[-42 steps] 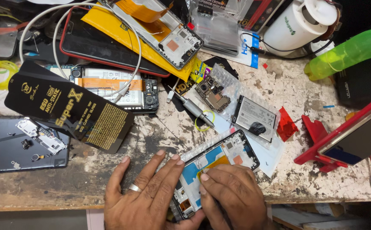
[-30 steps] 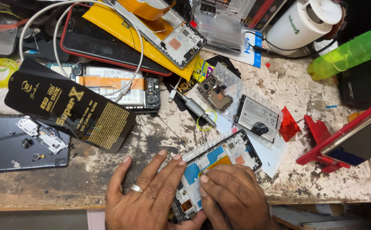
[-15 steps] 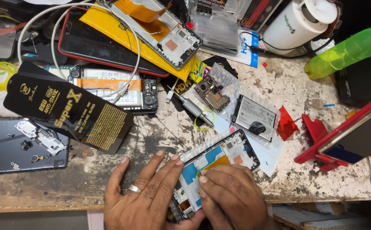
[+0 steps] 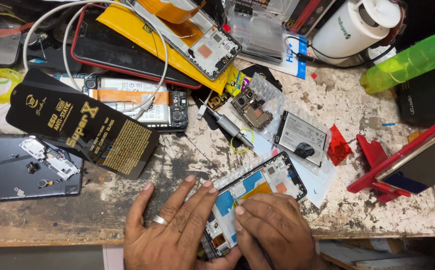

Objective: The person uses tweezers to peel and remove adhesive tape from the interior of a disassembled smartphone. The person repeatedly lifts and scrapes tape sections from the phone's internal frame and battery area.

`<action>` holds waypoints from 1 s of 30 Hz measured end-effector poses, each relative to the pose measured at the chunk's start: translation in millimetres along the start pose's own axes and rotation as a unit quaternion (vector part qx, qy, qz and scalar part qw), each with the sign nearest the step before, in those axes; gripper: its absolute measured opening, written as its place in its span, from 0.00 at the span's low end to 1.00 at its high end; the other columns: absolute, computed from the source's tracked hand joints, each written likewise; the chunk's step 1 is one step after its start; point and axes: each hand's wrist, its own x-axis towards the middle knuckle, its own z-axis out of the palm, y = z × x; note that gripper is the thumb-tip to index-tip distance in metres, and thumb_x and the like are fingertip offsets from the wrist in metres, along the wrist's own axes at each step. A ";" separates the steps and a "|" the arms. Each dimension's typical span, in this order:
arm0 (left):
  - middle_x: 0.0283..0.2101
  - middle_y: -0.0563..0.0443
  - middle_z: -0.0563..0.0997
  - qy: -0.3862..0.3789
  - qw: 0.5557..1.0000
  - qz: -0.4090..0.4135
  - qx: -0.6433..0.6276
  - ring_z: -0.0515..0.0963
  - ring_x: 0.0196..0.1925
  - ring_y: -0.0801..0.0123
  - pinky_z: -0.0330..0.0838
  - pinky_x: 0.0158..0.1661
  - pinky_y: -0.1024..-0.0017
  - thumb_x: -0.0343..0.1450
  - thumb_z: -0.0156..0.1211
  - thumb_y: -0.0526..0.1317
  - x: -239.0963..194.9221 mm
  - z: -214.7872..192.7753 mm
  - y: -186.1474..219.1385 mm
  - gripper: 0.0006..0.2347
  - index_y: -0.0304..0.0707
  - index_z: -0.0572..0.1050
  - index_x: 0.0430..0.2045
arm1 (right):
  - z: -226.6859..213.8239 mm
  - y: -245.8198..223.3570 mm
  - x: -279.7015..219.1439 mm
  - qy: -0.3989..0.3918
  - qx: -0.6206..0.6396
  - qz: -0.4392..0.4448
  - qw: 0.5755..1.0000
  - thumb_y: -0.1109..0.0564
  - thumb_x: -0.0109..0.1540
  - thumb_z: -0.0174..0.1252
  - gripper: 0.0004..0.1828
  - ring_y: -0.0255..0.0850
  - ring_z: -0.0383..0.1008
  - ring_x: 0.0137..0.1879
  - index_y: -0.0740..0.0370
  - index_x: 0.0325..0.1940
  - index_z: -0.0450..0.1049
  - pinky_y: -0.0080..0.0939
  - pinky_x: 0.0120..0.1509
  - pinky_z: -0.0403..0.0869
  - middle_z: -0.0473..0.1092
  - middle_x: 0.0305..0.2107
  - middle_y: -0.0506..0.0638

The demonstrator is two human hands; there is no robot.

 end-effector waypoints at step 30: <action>0.51 0.50 0.83 0.006 1.000 0.004 0.020 0.79 0.59 0.64 0.53 0.66 0.42 0.65 0.61 0.67 0.5 -1.3 1.3 0.32 0.38 0.77 0.50 | -4.8 -2.0 6.2 -0.011 0.014 -0.020 1.000 0.63 0.57 0.66 0.13 0.48 0.80 0.51 0.65 0.46 0.76 0.46 0.56 0.74 0.77 0.42 0.55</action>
